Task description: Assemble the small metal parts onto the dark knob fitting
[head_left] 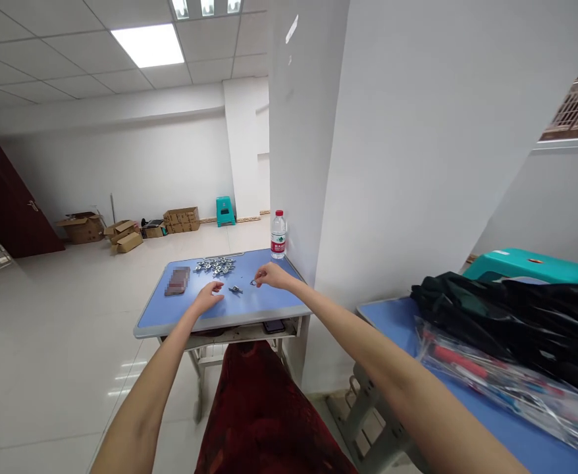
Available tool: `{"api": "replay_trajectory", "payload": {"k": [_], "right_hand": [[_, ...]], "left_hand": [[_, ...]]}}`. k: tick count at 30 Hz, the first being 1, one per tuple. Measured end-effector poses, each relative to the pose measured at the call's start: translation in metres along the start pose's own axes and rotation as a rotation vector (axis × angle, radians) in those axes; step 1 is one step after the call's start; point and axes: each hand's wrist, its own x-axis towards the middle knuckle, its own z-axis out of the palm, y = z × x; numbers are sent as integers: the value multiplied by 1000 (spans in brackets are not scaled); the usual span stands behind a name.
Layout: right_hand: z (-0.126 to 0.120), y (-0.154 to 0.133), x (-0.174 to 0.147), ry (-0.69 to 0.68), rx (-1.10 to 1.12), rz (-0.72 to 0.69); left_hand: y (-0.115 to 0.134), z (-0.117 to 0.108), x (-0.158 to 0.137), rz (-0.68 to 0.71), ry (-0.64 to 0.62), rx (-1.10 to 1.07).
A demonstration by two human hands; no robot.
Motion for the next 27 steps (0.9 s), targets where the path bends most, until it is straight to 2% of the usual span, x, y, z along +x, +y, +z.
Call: {"api": "replay_trajectory", "payload": {"k": [7, 12, 27], "right_hand": [[32, 12, 41, -74, 65, -25], [48, 19, 65, -149, 128, -48], [60, 28, 88, -110, 295, -15]], "left_hand": [[3, 19, 16, 117, -22, 88], [5, 27, 25, 152, -34, 102], [0, 32, 31, 166, -83, 55]]}}
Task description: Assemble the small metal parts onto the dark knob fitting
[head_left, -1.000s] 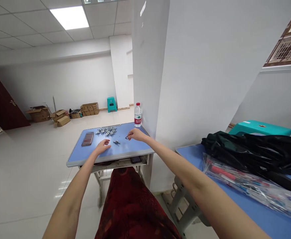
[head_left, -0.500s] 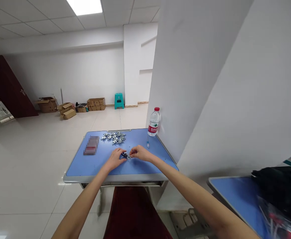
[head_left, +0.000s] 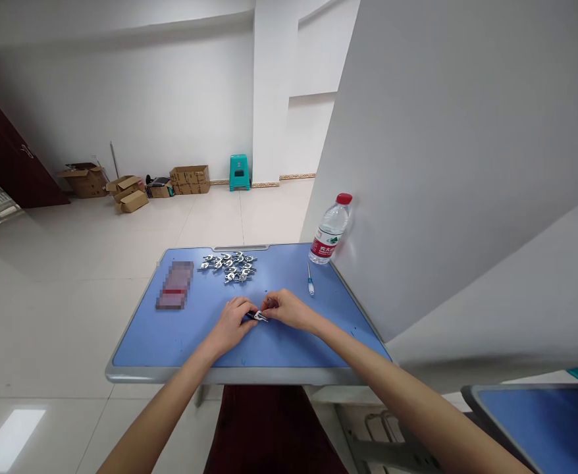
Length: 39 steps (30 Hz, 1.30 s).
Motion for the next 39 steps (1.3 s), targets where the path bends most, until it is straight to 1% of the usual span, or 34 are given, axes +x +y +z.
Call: {"api": "replay_trajectory", "payload": {"k": [4, 9, 13, 19, 25, 29, 31, 36, 39], "right_hand": [[1, -2, 0, 6, 10, 34], [-1, -3, 1, -25, 19, 69], [-7, -4, -1, -46, 17, 76], [-20, -3, -11, -103, 34, 92], [-20, -1, -15, -184, 69, 93], [-20, -2, -14, -212, 58, 125], [-21, -4, -14, -214, 46, 134], [-25, -8, -16, -214, 4, 92], [-30, -5, -15, -177, -25, 89]], "left_hand": [[4, 1, -1, -19, 4, -5], [7, 2, 1, -42, 5, 6], [8, 4, 2, -57, 1, 7], [8, 6, 1, -100, 52, -22], [6, 6, 2, -71, 13, 4], [4, 7, 1, -50, 25, 9], [5, 6, 1, -28, 31, 13], [10, 4, 1, 21, 53, 26], [13, 4, 1, 41, 69, 42]]}}
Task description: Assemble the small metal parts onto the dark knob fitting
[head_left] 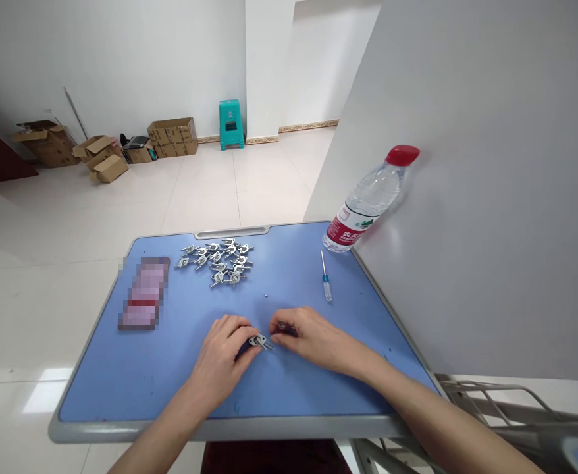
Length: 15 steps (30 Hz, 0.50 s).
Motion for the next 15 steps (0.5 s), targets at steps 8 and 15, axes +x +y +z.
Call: {"api": "replay_trajectory", "payload": {"k": [8, 15], "right_hand": [[-15, 8, 17, 197, -146, 42], [-14, 10, 16, 216, -123, 38]], "left_hand": [[-2, 2, 0, 52, 50, -2], [-3, 3, -2, 26, 43, -38]]}}
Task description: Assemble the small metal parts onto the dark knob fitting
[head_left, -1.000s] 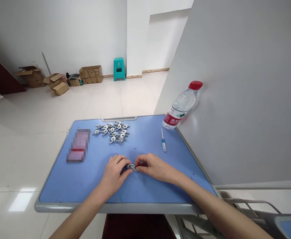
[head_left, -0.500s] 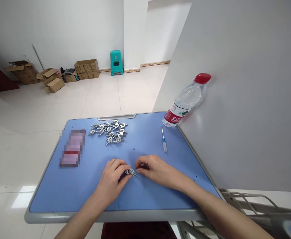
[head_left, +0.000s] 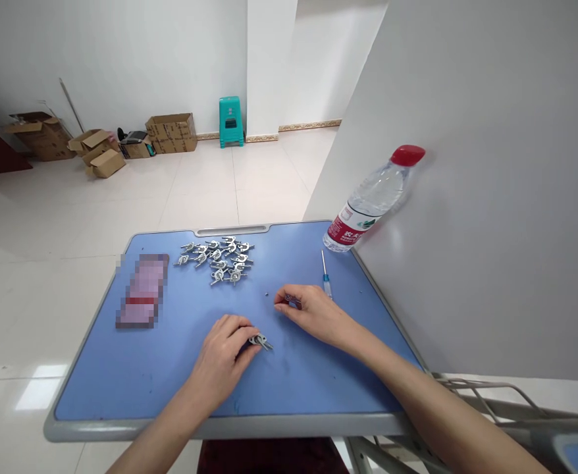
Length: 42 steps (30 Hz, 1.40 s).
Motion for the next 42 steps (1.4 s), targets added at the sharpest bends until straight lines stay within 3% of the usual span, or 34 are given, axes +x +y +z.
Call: {"api": "replay_trajectory", "payload": {"k": [17, 25, 30, 36, 42], "right_hand": [[-14, 2, -4, 21, -10, -41], [8, -13, -18, -277, -78, -110], [23, -12, -22, -247, -118, -101], [16, -10, -20, -292, -35, -88], [16, -10, -22, -310, -126, -106]], "left_hand": [[2, -1, 2, -55, -17, -40], [4, 0, 2, -75, -16, -49], [4, 0, 3, -80, -12, -25], [5, 1, 3, -42, -6, -22], [6, 1, 2, -33, -8, -31]]}}
